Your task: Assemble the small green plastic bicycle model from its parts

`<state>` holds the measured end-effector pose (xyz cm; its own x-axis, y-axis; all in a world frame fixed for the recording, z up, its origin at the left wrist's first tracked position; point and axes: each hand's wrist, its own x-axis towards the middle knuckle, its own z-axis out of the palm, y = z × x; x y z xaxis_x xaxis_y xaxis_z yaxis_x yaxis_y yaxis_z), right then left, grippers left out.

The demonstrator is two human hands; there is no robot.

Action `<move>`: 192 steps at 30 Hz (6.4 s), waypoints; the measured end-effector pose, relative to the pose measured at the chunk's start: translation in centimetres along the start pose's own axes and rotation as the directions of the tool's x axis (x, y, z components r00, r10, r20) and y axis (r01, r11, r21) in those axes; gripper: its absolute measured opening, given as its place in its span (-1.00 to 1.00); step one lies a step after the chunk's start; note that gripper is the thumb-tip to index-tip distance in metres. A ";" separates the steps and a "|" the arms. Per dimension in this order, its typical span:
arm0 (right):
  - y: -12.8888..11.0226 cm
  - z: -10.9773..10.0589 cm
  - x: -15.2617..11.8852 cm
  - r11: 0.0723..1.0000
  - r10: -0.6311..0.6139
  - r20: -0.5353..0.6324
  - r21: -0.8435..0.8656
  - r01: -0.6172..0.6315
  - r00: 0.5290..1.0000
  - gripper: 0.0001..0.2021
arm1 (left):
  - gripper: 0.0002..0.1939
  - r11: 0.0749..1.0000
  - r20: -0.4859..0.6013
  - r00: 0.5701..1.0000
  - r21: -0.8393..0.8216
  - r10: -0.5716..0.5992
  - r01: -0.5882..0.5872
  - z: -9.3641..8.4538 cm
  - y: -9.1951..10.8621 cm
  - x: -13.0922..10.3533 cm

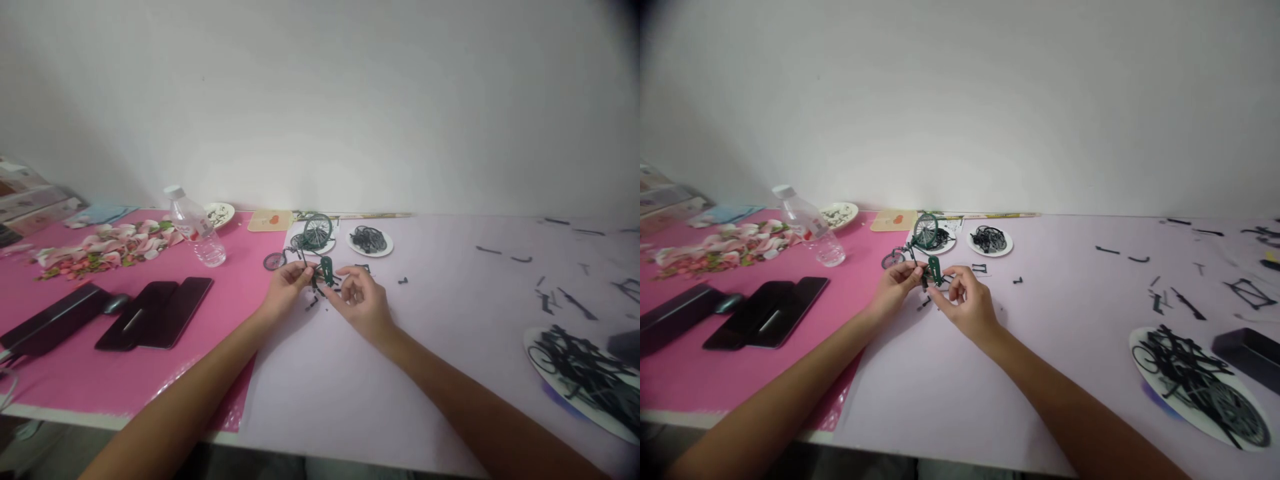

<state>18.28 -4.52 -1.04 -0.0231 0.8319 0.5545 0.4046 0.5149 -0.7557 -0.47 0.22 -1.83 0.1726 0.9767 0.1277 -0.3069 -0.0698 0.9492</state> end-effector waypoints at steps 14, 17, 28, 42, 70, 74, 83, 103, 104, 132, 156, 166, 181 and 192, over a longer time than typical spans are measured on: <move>1.7 0.0 1.2 0.935 0.310 0.030 0.174 -0.310 0.950 -0.64 | -0.46 0.987 0.028 1.000 0.164 -0.012 0.007 0.7 0.2 -0.6; 1.7 0.0 1.5 0.912 0.343 0.047 0.222 -0.345 0.938 -0.63 | -0.44 0.980 0.062 0.997 0.198 -0.038 0.025 0.8 0.1 -0.8; 1.7 0.0 1.5 0.841 0.412 0.087 0.348 -0.415 0.907 -0.59 | -0.50 0.962 0.100 0.994 0.274 -0.043 0.014 0.8 -0.3 -1.1; 1.2 -0.4 1.3 0.947 0.288 -0.140 0.189 -0.260 0.947 -0.63 | -0.50 0.945 0.021 1.000 0.326 -0.016 0.008 0.5 -0.2 -1.0; 1.3 0.1 0.6 0.915 -0.298 -0.019 -0.291 0.280 0.954 -0.77 | -0.43 0.994 -0.003 0.999 0.104 -0.034 0.034 3.6 0.4 -3.0; 1.1 0.2 0.5 0.918 -0.291 0.009 -0.279 0.282 0.957 -0.73 | -0.49 0.992 -0.052 0.998 0.120 -0.030 0.036 3.4 0.4 -2.7; 0.8 -0.2 0.9 0.933 -0.262 0.040 -0.247 0.263 0.964 -0.58 | -0.43 0.995 -0.077 0.992 -0.032 -0.100 0.097 2.4 -0.7 -1.7; 4.4 -2.7 3.4 0.917 -0.069 -0.151 -0.400 0.003 0.986 -0.88 | -0.49 0.979 -0.142 0.974 -0.130 -0.177 0.158 0.0 0.2 -0.1; 4.7 -2.7 3.4 0.909 -0.064 -0.131 -0.417 0.003 0.989 -0.87 | -0.48 0.979 -0.144 0.973 -0.127 -0.178 0.160 -0.2 0.3 0.1; -1.0 -0.4 -0.5 0.923 -0.129 0.659 -0.193 0.332 0.741 -0.64 | -0.53 0.986 -0.222 0.970 -0.149 -0.101 0.069 -3.2 2.3 2.0; -1.9 -0.2 -0.8 0.942 -0.120 0.681 -0.152 0.300 0.722 -0.55 | -0.57 1.000 -0.399 0.916 -0.013 -0.022 0.019 -9.2 4.4 4.3; -1.5 2.3 0.2 0.878 -0.155 0.649 -0.256 0.405 0.745 -0.52 | -0.55 1.000 -0.343 0.939 -0.006 0.002 -0.005 -9.8 3.7 4.8; 1.0 11.8 8.3 0.877 -0.089 0.615 -0.325 0.355 0.784 -0.58 | -0.55 0.999 -0.396 0.917 0.028 0.042 -0.033 -9.9 4.7 4.8; -0.6 9.6 8.8 0.790 0.067 0.554 -0.537 0.295 0.830 -0.65 | -0.56 0.999 -0.363 0.931 0.021 0.034 -0.029 -10.1 4.6 4.8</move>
<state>9.02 4.50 1.00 -0.4986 0.8395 0.2161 0.8042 0.5410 -0.2461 -10.47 6.65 0.29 -0.1894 0.9808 0.0468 -0.2922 -0.1019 0.9509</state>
